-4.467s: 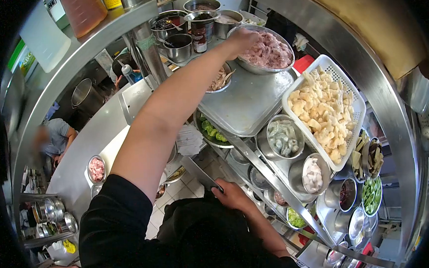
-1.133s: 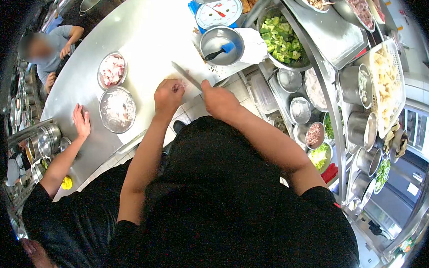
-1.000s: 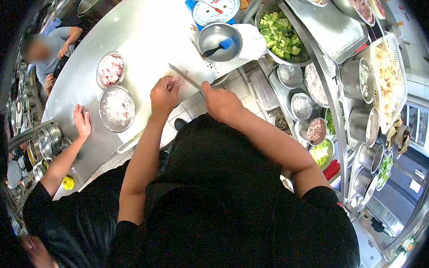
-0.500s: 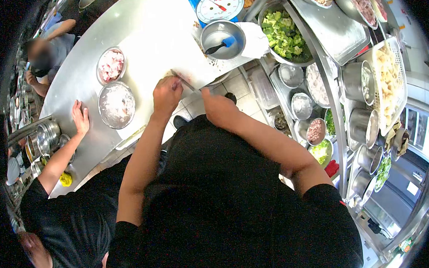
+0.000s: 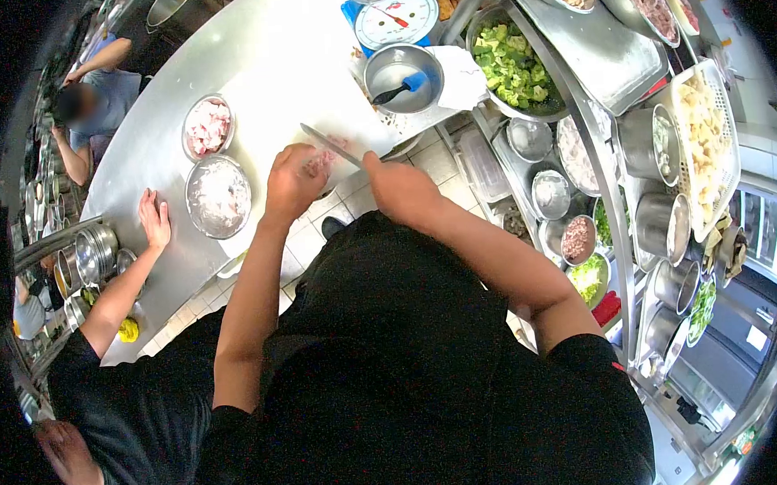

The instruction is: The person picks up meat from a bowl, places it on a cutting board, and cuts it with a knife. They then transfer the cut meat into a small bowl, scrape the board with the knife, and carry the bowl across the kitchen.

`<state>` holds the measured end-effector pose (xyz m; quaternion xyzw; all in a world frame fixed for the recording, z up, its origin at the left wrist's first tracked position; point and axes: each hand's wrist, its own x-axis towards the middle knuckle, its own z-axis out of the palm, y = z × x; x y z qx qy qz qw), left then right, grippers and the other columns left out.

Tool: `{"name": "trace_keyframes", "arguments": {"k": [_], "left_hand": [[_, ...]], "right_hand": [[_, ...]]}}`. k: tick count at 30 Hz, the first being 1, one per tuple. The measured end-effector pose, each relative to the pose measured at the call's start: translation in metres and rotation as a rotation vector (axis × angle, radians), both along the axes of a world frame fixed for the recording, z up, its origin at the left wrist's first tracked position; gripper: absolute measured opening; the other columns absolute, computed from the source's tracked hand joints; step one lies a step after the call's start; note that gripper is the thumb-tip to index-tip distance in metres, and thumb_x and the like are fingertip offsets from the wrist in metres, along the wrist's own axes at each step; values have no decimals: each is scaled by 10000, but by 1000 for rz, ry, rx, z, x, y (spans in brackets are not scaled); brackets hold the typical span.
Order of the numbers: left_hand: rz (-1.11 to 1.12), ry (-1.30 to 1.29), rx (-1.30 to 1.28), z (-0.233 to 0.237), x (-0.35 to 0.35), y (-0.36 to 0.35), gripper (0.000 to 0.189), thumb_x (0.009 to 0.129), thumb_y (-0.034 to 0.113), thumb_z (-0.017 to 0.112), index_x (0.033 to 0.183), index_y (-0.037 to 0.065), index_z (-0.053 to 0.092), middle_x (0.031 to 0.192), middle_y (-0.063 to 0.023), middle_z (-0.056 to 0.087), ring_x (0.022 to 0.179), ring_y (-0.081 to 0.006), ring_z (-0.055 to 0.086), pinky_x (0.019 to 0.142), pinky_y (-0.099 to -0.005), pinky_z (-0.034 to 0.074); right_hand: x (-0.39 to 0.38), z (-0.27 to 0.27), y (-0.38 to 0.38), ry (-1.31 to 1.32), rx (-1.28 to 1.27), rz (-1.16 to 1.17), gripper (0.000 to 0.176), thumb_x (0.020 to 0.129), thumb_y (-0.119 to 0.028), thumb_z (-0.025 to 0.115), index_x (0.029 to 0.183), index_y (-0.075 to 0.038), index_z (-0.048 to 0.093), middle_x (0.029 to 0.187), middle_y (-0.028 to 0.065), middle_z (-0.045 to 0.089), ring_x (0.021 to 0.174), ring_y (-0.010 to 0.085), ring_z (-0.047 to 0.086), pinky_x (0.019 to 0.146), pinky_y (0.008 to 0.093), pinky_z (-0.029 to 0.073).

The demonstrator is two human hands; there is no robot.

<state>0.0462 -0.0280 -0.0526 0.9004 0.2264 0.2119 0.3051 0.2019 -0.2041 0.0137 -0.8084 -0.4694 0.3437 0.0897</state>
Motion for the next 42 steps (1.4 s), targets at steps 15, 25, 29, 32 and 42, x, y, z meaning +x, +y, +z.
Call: {"name": "trace_keyframes", "arguments": {"k": [15, 25, 29, 32, 42], "left_hand": [[91, 103, -16, -23, -8, -10, 213, 757, 73, 741, 960, 14, 715, 943, -172, 701, 897, -388, 674, 823, -467, 562], [143, 114, -19, -22, -9, -3, 177, 779, 85, 714, 949, 39, 725, 935, -170, 697, 876, -380, 672, 798, -458, 565], [227, 132, -117, -14, -8, -10, 199, 776, 87, 716, 968, 38, 731, 932, -178, 695, 854, -372, 678, 778, -453, 562], [264, 109, -149, -14, -8, -9, 209, 772, 82, 712, 973, 28, 731, 918, -183, 692, 849, -366, 680, 769, -451, 559], [163, 107, -39, -29, -5, -4, 205, 782, 93, 743, 968, 12, 717, 885, -170, 690, 782, -328, 684, 734, -413, 558]], "right_hand": [[-22, -52, -17, -20, 98, 78, 203, 950, -44, 473, 1152, -25, 455, 799, 251, 698, 759, 464, 700, 681, 588, 542], [-4, -32, -22, 68, -24, 73, 233, 947, -53, 490, 1170, 7, 454, 926, 312, 695, 910, 481, 694, 794, 604, 531], [-14, -31, -11, 45, -54, -1, 238, 949, -46, 483, 1177, 10, 447, 936, 314, 697, 909, 487, 694, 795, 602, 534], [-12, -25, -10, 44, -37, -96, 243, 947, -32, 473, 1184, 7, 444, 947, 312, 700, 914, 490, 692, 800, 597, 537], [-15, -28, -9, 32, 38, 35, 256, 923, -27, 496, 1174, -6, 456, 922, 285, 703, 895, 484, 693, 793, 591, 537]]}}
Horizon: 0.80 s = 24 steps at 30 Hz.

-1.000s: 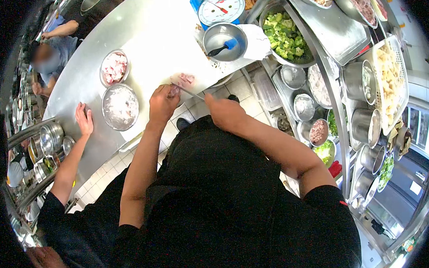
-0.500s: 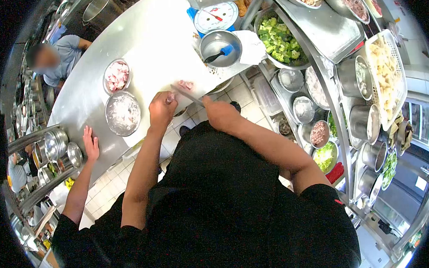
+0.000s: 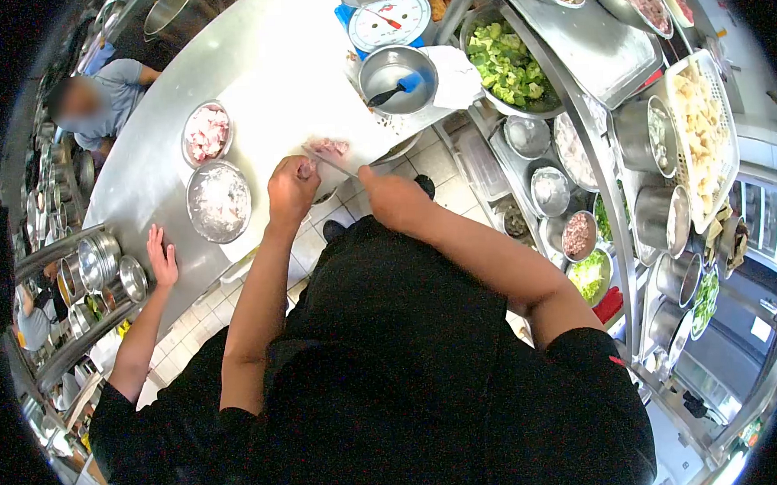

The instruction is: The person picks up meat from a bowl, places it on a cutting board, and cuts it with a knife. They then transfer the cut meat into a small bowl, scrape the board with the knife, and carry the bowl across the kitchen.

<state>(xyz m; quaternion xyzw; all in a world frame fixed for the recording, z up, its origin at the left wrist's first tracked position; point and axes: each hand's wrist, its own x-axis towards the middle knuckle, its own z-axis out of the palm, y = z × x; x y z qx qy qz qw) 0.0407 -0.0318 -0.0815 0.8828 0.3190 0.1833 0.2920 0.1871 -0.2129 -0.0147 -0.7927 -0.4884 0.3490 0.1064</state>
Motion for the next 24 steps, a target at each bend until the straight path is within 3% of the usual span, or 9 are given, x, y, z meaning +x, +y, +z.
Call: {"name": "trace_keyframes", "arguments": {"k": [4, 8, 10, 15, 17, 24], "left_hand": [[-87, -25, -30, 2, -8, -8, 184, 740, 55, 725, 917, 11, 712, 921, -178, 700, 878, -375, 670, 800, -470, 550], [4, -52, -98, 14, -12, -6, 204, 771, 80, 757, 953, 4, 703, 926, -174, 696, 876, -367, 670, 780, -444, 550], [62, -50, -58, 23, -8, -2, 206, 786, 88, 764, 961, 1, 698, 931, -173, 692, 866, -355, 669, 772, -433, 550], [-9, -104, -121, 24, 6, -1, 250, 770, 104, 779, 984, 0, 704, 916, -152, 686, 872, -314, 692, 797, -414, 562], [136, -75, -230, 34, 8, -5, 278, 758, 87, 768, 1017, 2, 711, 929, -143, 688, 865, -302, 698, 805, -403, 568], [32, -77, -187, 19, 2, -4, 261, 779, 70, 740, 1032, 13, 718, 920, -162, 691, 816, -316, 700, 753, -411, 566]], "right_hand": [[9, 4, 20, 21, -49, 35, 254, 929, -31, 488, 1181, 3, 477, 945, 298, 703, 919, 491, 691, 803, 589, 535], [15, 8, 22, 26, -66, 17, 265, 939, -38, 483, 1199, 13, 480, 966, 313, 700, 941, 498, 689, 814, 592, 534], [13, 16, 19, 19, -106, -107, 278, 945, -43, 479, 1216, 16, 472, 971, 314, 699, 949, 501, 687, 822, 593, 532], [10, 36, 11, 20, -101, -91, 250, 958, -58, 462, 1199, 10, 466, 969, 301, 701, 945, 499, 686, 820, 596, 531], [8, 37, 7, 18, -109, -72, 240, 962, -63, 457, 1191, 6, 465, 966, 294, 702, 941, 497, 686, 816, 597, 531], [-1, 27, 0, 20, -108, -26, 231, 982, -104, 470, 1195, -15, 459, 930, 293, 700, 899, 483, 687, 796, 593, 527]]}}
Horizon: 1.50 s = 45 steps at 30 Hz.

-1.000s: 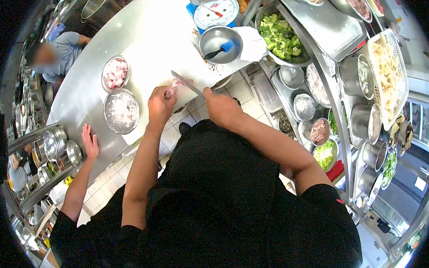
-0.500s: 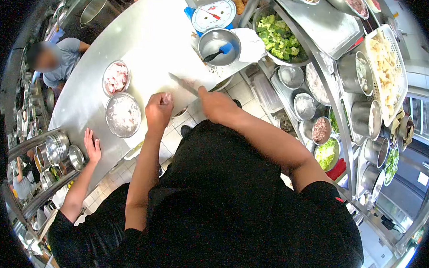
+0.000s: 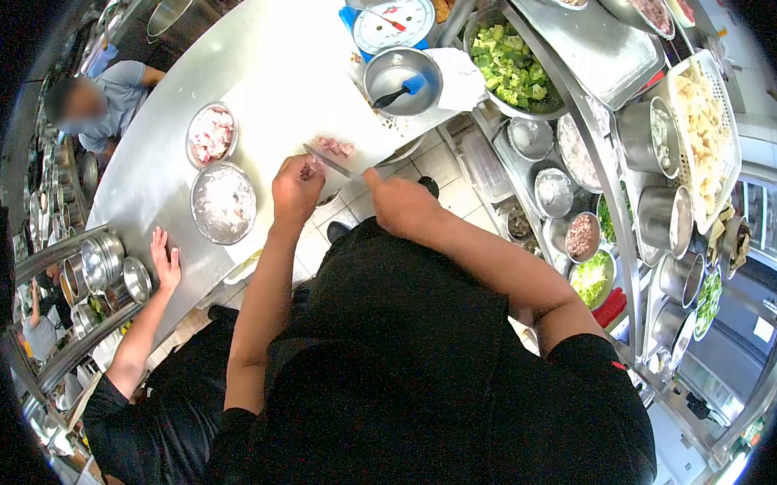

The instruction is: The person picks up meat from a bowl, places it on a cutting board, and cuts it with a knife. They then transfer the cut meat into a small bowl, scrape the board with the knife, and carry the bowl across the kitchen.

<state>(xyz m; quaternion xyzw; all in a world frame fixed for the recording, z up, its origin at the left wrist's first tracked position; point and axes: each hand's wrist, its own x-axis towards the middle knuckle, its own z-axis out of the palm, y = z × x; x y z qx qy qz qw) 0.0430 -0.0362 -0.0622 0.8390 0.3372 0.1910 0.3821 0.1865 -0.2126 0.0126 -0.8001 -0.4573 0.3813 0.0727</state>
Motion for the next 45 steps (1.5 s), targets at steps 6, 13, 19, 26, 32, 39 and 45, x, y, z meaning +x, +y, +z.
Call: {"name": "trace_keyframes", "arguments": {"k": [6, 13, 19, 26, 32, 39, 45], "left_hand": [[35, 38, 63, -9, 1, 3, 207, 791, 79, 740, 988, 18, 727, 881, -158, 698, 773, -315, 696, 721, -410, 564], [38, -14, 52, -15, -3, 4, 215, 781, 94, 758, 977, 11, 727, 897, -160, 713, 732, -313, 703, 705, -401, 576], [23, 13, 66, -11, -3, 1, 192, 776, 85, 734, 951, 7, 729, 885, -152, 713, 740, -313, 705, 700, -399, 575], [87, -7, 80, -21, -3, 1, 142, 788, 86, 711, 911, 18, 732, 846, -145, 708, 756, -323, 701, 703, -415, 571], [139, 26, 115, -20, 4, -7, 90, 801, 81, 709, 872, 27, 716, 834, -151, 702, 763, -326, 700, 698, -421, 565], [-3, 22, 107, -18, 1, -26, 64, 794, 73, 722, 845, 42, 700, 804, -143, 696, 731, -311, 696, 677, -408, 557], [76, -161, 49, -7, -10, 6, 134, 838, 29, 700, 960, 37, 754, 962, -121, 739, 810, -225, 726, 760, -323, 572]], "right_hand": [[0, 6, 1, 22, -29, 30, 291, 947, -53, 478, 1233, -8, 442, 964, 295, 702, 938, 472, 694, 811, 579, 541], [-3, -17, 7, 55, 50, 26, 214, 949, -57, 478, 1151, -6, 428, 916, 313, 692, 889, 507, 683, 796, 606, 526], [-6, -25, 17, 76, 48, 9, 192, 962, -48, 436, 1146, 6, 428, 916, 325, 689, 896, 512, 684, 792, 616, 523], [-10, -41, 22, 45, 119, 30, 179, 953, -25, 437, 1129, 7, 442, 940, 329, 688, 916, 510, 682, 790, 608, 520], [-3, -39, -2, 98, 21, -17, 204, 944, -26, 455, 1145, 5, 443, 1027, 309, 689, 970, 495, 675, 814, 600, 515], [-3, -37, 18, 30, 92, -1, 199, 956, -43, 451, 1148, 2, 477, 1007, 306, 697, 980, 486, 684, 838, 582, 533], [8, -9, 16, 14, 58, -60, 211, 977, -74, 443, 1170, 3, 482, 994, 301, 702, 974, 479, 689, 839, 572, 542]]}}
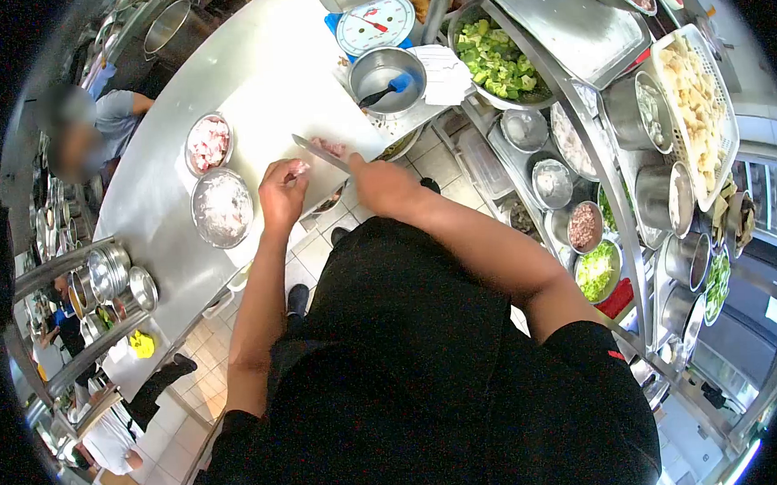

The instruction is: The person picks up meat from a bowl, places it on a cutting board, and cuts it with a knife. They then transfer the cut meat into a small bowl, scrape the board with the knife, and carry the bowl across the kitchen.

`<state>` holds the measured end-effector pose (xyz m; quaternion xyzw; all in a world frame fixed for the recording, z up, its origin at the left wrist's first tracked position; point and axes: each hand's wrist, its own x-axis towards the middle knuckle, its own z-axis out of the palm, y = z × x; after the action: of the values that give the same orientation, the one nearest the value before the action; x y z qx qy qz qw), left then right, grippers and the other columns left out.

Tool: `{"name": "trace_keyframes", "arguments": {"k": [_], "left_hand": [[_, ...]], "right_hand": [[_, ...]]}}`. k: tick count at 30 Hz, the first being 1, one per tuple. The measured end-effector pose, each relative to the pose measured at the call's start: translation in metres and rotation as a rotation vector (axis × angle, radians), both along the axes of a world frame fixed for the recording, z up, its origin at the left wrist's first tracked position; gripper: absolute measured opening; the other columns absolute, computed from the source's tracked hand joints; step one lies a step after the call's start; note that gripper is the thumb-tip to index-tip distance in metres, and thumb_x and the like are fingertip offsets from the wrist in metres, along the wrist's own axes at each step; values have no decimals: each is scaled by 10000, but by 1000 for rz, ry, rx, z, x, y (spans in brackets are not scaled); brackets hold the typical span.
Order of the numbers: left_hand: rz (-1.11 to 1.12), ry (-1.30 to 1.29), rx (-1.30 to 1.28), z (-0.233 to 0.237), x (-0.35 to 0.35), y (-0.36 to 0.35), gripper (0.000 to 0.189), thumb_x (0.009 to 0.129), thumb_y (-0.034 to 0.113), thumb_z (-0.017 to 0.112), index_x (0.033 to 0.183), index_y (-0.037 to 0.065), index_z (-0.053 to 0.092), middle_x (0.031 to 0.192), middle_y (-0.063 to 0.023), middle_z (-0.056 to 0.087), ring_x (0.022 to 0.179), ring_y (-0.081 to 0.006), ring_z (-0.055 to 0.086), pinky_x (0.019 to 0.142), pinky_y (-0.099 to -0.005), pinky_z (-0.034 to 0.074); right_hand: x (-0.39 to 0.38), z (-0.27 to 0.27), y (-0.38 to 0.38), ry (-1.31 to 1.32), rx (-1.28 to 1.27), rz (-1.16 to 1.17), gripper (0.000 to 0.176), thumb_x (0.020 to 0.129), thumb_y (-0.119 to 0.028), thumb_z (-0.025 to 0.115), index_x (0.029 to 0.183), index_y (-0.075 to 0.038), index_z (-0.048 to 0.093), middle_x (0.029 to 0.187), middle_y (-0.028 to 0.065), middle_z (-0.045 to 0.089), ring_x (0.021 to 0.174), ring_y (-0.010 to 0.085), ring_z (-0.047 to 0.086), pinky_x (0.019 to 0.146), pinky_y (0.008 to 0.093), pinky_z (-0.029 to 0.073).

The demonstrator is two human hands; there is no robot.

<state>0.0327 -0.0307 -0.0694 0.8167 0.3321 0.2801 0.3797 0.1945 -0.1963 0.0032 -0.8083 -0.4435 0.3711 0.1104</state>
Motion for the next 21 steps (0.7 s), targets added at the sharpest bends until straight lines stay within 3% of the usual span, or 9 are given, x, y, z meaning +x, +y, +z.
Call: {"name": "trace_keyframes", "arguments": {"k": [2, 4, 9, 11, 13, 15, 18, 21], "left_hand": [[-158, 137, -133, 10, 4, 9, 196, 834, 3, 696, 1015, 37, 762, 1002, -130, 735, 844, -219, 733, 792, -326, 577], [-162, 157, -130, 4, 5, 17, 223, 837, 4, 699, 1047, 42, 761, 1002, -132, 733, 845, -217, 734, 793, -328, 581], [-71, 147, -269, 8, 2, 8, 242, 850, 12, 706, 1088, 32, 743, 1018, -134, 728, 845, -219, 734, 797, -332, 589], [-19, 159, -236, 9, 3, 6, 210, 863, 15, 713, 1072, 23, 729, 1062, -133, 735, 856, -216, 736, 795, -329, 594], [-50, 125, -188, 7, 2, 6, 213, 849, 13, 722, 1062, 26, 726, 1076, -131, 737, 893, -229, 734, 818, -338, 590], [-86, 89, -139, 6, 4, 4, 217, 835, 11, 731, 1051, 30, 722, 1089, -128, 739, 930, -242, 731, 840, -347, 586], [-283, 119, 11, 3, 5, 5, 250, 793, 49, 724, 1043, 63, 727, 1107, -124, 729, 1041, -331, 683, 943, -405, 545], [-264, 218, 46, 1, 2, -1, 233, 804, 63, 702, 1036, 76, 718, 1100, -126, 724, 1021, -341, 680, 928, -425, 547]], "right_hand": [[3, -2, -2, -15, -14, 40, 211, 982, -78, 441, 1172, 2, 483, 986, 298, 703, 969, 479, 690, 837, 573, 543], [1, -8, -7, 3, 101, -41, 213, 1003, -141, 478, 1157, 4, 450, 890, 309, 682, 888, 517, 665, 791, 617, 504], [0, -9, -6, -7, 88, -35, 230, 1004, -164, 495, 1153, 2, 439, 862, 306, 678, 865, 519, 657, 776, 627, 489], [2, -5, -4, -14, 83, -35, 230, 1006, -167, 496, 1153, 0, 437, 866, 303, 680, 865, 516, 657, 772, 629, 486], [3, 12, -2, -7, 25, -37, 239, 974, -85, 458, 1196, 3, 462, 984, 289, 700, 959, 483, 680, 839, 590, 527], [4, 14, -2, -11, 34, -51, 238, 974, -83, 455, 1194, 8, 459, 972, 292, 699, 950, 487, 679, 836, 593, 524], [5, 23, -5, -15, 43, -34, 234, 976, -83, 449, 1188, 14, 454, 954, 299, 696, 936, 497, 676, 828, 602, 517], [4, 22, -18, -15, 38, -10, 226, 980, -93, 449, 1181, 11, 452, 944, 306, 693, 928, 507, 672, 818, 610, 510]]}}
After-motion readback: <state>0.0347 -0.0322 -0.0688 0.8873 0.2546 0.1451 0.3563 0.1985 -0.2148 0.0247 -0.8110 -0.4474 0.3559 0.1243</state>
